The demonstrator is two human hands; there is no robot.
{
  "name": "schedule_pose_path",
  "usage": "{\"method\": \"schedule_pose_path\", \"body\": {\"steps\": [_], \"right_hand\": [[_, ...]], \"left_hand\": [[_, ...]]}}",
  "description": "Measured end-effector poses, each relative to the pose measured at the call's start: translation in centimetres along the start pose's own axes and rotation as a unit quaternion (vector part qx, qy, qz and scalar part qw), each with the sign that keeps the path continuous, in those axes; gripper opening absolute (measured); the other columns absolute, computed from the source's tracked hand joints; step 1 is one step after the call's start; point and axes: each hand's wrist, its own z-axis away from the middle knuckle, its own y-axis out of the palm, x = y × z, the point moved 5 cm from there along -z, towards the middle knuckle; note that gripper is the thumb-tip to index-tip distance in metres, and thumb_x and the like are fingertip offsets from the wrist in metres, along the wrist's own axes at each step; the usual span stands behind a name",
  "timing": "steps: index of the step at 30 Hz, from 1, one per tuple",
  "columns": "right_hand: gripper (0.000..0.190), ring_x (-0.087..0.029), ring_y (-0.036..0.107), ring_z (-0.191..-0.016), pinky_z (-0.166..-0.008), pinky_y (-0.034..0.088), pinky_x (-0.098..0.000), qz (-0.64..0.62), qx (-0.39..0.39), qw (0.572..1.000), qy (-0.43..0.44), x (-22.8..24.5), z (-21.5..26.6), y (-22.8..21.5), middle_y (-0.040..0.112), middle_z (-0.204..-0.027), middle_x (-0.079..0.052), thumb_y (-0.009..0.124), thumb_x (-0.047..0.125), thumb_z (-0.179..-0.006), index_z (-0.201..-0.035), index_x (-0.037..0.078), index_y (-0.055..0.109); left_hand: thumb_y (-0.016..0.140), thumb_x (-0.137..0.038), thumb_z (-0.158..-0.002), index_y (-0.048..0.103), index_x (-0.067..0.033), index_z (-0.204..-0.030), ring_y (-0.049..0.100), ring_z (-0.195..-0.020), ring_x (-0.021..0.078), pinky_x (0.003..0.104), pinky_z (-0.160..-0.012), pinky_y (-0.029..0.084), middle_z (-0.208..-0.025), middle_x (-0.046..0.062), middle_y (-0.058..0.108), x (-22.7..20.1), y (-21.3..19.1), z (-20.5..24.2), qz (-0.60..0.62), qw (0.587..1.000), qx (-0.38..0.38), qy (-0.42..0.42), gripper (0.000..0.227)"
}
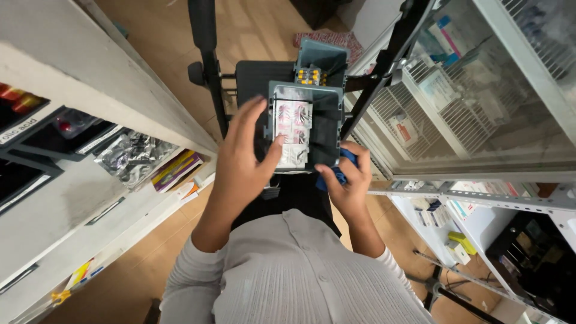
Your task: The person retrieves blister packs of pills from a wall-mounted storage unit and places them into a small bin on a step ladder. They then use a blue cloth to wipe the blister packs and the bin before arranging the items inside.
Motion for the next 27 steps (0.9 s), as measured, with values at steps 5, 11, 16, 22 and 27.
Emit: {"method": "schedule_pose_path", "body": {"steps": [5,11,16,22,27], "right_hand": [[0.026,-0.029,0.062,-0.107,-0.092,0.052,-0.0361,-0.001,-0.032,0.999,0.034,0.2,-0.6,-0.5,0.059,-0.118,-0.013,0.089,0.013,-0.081,-0.096,0.001,0.071],[0.026,-0.028,0.063,-0.105,-0.091,0.052,-0.0366,0.007,-0.058,0.997,0.054,0.6,-0.7,-0.7,0.06,-0.117,-0.013,0.088,0.013,-0.083,-0.096,0.001,0.07],[0.025,-0.028,0.063,-0.105,-0.091,0.052,-0.037,0.015,-0.078,0.996,0.045,1.0,-0.6,-0.8,0.059,-0.116,-0.013,0.089,0.014,-0.083,-0.091,0.002,0.067],[0.027,-0.03,0.063,-0.108,-0.092,0.053,-0.0386,0.035,-0.089,0.995,0.016,1.3,-0.4,-0.5,0.059,-0.119,-0.013,0.091,0.015,-0.08,-0.091,0.004,0.068],[0.027,-0.03,0.063,-0.105,-0.09,0.053,-0.0388,0.031,-0.087,0.996,0.019,1.5,-0.2,-0.4,0.059,-0.12,-0.014,0.092,0.015,-0.078,-0.093,0.005,0.071]], "left_hand": [[0.075,-0.01,-0.096,0.056,-0.0005,-0.14,0.055,-0.13,0.0386,0.045,-0.106,0.05,-0.149,0.022,0.048,-4.4,0.4,-0.6,-0.073,0.995,-0.021,0.066,0.049],[0.069,-0.006,-0.1,0.055,0.0006,-0.139,0.055,-0.136,0.0391,0.043,-0.11,0.052,-0.15,0.022,0.048,-4.4,4.1,-0.3,0.019,0.994,0.082,0.062,0.042],[0.06,0.006,-0.094,0.046,0.0053,-0.144,0.043,-0.144,0.0475,0.05,-0.116,0.044,-0.158,0.027,0.034,-3.2,6.4,0.0,0.005,0.989,0.138,0.061,0.052],[0.059,0.012,-0.081,0.045,0.0045,-0.145,0.027,-0.144,0.0592,0.06,-0.116,0.034,-0.161,0.029,0.019,-1.3,8.8,-0.1,-0.086,0.982,0.163,0.036,0.066],[0.071,0.001,-0.08,0.046,0.003,-0.142,0.028,-0.145,0.0555,0.06,-0.118,0.03,-0.158,0.027,0.022,0.1,9.7,0.0,-0.054,0.988,0.138,0.034,0.066]]}}
